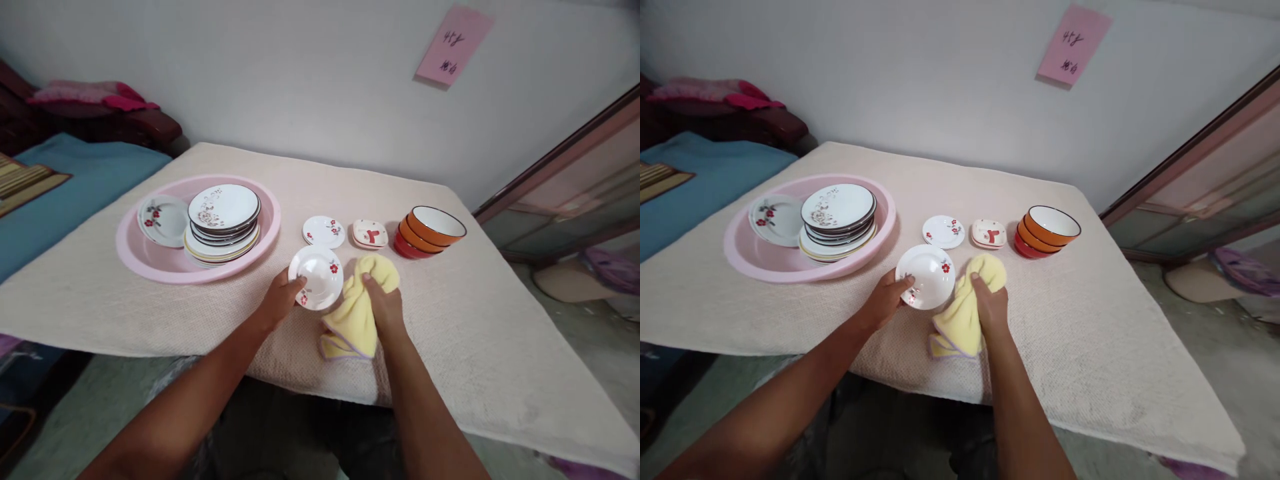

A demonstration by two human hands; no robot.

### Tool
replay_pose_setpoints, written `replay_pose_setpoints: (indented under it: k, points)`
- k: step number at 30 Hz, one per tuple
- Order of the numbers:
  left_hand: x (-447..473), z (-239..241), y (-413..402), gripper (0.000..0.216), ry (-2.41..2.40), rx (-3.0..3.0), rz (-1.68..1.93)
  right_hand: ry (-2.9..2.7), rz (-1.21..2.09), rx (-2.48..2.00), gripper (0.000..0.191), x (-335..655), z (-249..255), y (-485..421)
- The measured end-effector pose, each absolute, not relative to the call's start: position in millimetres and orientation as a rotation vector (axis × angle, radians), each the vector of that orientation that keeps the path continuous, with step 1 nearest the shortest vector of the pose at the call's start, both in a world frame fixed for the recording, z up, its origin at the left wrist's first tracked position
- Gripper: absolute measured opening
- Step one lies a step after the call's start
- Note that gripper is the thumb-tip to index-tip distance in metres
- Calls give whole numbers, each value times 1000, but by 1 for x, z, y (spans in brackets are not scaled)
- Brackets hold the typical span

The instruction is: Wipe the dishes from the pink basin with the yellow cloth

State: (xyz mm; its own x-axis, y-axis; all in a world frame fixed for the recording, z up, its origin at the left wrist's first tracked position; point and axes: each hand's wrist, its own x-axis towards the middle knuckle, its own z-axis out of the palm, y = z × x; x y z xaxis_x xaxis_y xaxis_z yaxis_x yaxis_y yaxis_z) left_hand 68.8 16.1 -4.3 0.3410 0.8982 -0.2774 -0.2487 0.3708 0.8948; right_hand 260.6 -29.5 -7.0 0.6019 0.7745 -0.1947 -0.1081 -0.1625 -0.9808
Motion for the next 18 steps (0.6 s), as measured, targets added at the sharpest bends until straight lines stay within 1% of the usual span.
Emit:
replay_pose_setpoints:
  k: [5,8,10,14,18]
  points:
    - [76,-8,8,45,778,977,801,-1091,678,-1622,42,252,-7,-27]
    - [80,-12,1,43,747,1068,749,-1275,524,-1735,40,243,-8,-24]
    - [81,-13,-2,44,744,1075,699,-1375,471,-1763,34,235,-8,-23]
    - [78,-9,-5,48,689,980,674,-1660,437,-1670,21,218,-2,-29]
    - [74,-7,-5,45,681,802,712,-1938,491,-1514,18,209,10,-37]
